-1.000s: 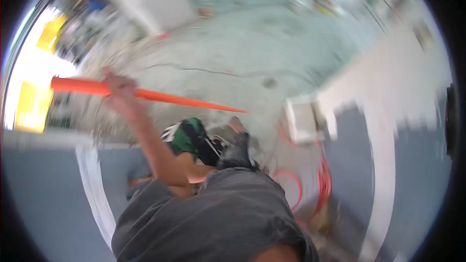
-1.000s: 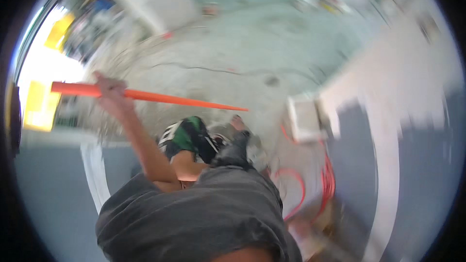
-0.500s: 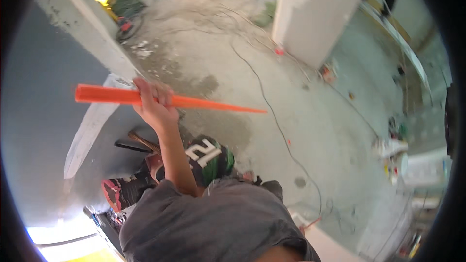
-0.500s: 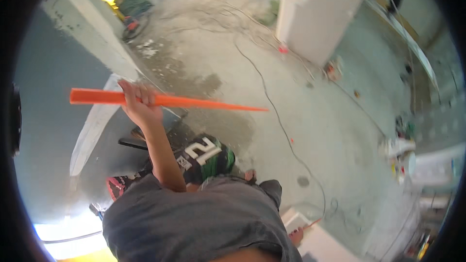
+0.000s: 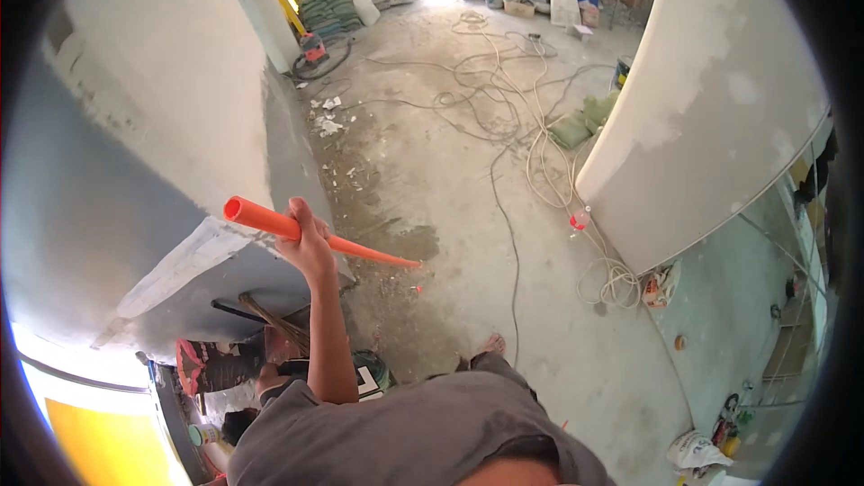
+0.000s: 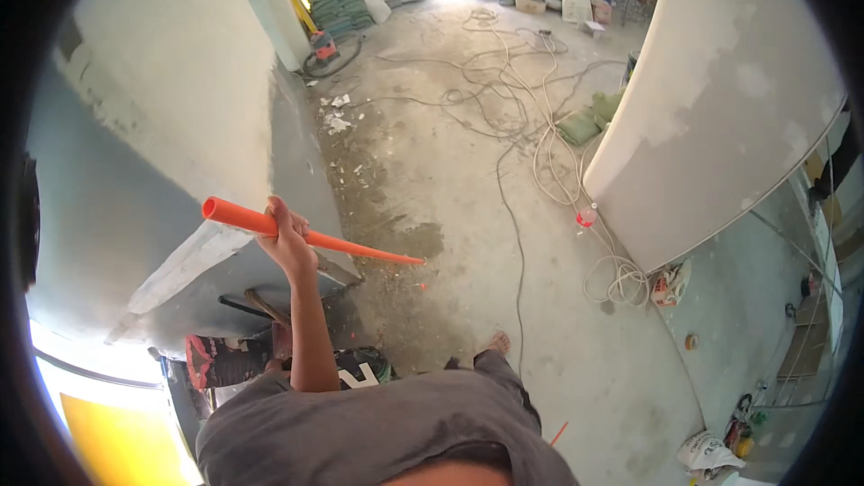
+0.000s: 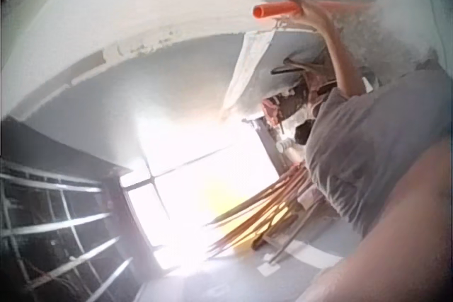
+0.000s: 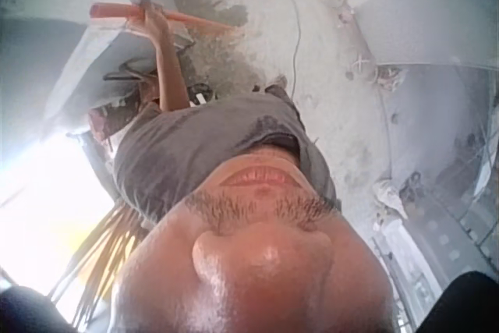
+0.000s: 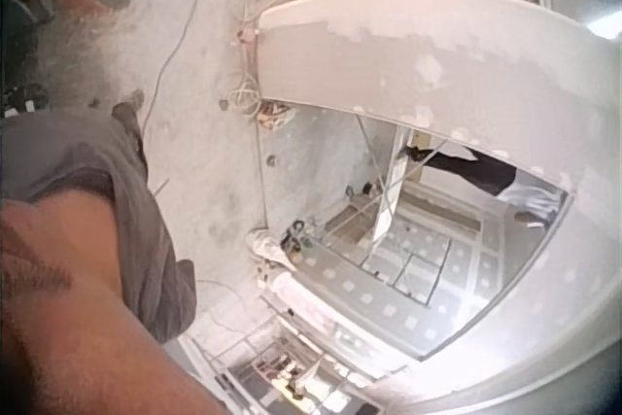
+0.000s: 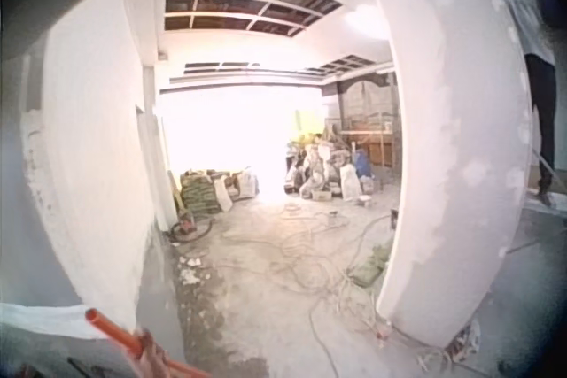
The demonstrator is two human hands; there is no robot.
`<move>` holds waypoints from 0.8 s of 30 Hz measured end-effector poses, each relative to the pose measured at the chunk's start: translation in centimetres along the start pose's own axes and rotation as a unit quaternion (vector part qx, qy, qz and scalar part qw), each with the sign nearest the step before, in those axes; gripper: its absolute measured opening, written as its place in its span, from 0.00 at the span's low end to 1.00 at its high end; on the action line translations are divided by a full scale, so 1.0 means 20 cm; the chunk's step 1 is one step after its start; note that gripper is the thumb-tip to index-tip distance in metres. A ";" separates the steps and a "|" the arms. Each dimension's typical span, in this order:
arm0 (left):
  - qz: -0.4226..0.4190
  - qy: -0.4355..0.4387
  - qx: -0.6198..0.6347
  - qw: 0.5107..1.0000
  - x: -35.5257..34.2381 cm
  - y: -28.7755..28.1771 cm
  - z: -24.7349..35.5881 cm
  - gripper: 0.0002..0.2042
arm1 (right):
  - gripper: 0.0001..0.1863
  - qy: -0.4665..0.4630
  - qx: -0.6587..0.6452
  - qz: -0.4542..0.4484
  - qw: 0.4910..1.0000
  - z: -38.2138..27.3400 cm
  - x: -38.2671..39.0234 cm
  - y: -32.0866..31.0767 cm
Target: The person cuts a piece of orange conduit with a hand saw, then walks through a room containing cement bags and picks up a different piece of conduit from a pile on a balcony.
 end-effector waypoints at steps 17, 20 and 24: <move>0.147 -0.021 -0.304 0.941 -0.68 0.51 -1.77 0.21 | 0.19 -0.505 0.174 -0.064 0.843 -3.54 0.80 2.61; 0.146 -0.111 -0.370 0.911 -0.79 0.82 -2.20 0.20 | 0.18 -0.462 0.213 -0.092 0.856 -3.59 0.78 2.71; -0.053 -0.110 -0.416 0.901 -0.86 1.27 -2.82 0.22 | 0.12 -0.319 0.118 0.036 0.940 -3.37 0.33 2.44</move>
Point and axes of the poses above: each hand's wrist, its own x-axis away from the middle knuckle, its own y-axis out of the palm, z = x × y, the point moved 5 cm from there along -x, towards the middle knuckle, and after that the axes turned 9 degrees about z, right-handed, at the moved point
